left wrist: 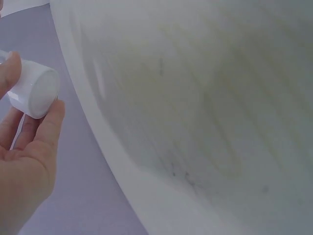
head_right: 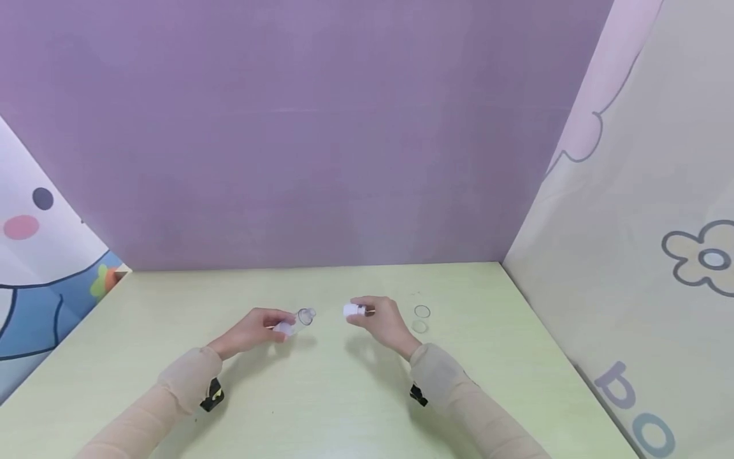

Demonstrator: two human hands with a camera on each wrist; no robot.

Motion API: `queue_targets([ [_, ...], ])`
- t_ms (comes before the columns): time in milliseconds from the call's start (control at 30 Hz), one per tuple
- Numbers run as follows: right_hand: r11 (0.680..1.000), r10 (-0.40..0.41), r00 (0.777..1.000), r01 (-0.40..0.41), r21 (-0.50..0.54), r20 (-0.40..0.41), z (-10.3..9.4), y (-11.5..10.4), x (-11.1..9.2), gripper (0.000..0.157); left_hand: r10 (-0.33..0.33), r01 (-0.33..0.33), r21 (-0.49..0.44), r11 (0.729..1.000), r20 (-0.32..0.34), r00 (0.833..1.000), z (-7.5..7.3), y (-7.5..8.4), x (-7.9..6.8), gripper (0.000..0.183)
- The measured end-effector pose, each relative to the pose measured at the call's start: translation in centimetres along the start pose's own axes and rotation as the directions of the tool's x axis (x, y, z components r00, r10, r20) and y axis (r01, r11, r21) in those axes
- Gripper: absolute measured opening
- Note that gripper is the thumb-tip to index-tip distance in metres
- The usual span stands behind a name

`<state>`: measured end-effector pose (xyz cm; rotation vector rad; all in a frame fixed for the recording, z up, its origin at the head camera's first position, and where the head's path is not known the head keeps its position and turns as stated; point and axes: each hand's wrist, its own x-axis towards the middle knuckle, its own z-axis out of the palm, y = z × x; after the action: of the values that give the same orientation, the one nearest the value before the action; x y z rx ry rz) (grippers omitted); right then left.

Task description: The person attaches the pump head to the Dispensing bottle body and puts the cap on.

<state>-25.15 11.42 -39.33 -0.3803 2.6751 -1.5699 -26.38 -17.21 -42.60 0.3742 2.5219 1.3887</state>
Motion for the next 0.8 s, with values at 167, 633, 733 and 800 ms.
queue_targets([
  [167,1.000,-0.026,0.999,0.026,0.004,0.040,0.4,-0.8,0.4,0.036,0.025,-0.025,-0.006,1.000,0.016,1.000,0.0,0.6,0.0,0.036],
  [633,0.999,-0.035,0.997,0.036,-0.018,0.067,-0.2,-2.2,0.9,0.038,0.073,-0.076,0.037,0.996,0.063,0.995,0.7,2.9,1.7,0.040],
  [733,0.999,-0.048,0.996,0.049,-0.018,0.070,-0.2,-2.3,1.0,0.037,0.060,-0.063,0.052,0.997,0.053,0.997,0.7,3.2,1.9,0.039],
  [800,0.999,-0.045,0.996,0.047,-0.018,0.072,-0.3,-2.3,1.1,0.037,0.062,-0.065,0.051,0.997,0.053,0.997,0.6,3.3,2.1,0.039],
])
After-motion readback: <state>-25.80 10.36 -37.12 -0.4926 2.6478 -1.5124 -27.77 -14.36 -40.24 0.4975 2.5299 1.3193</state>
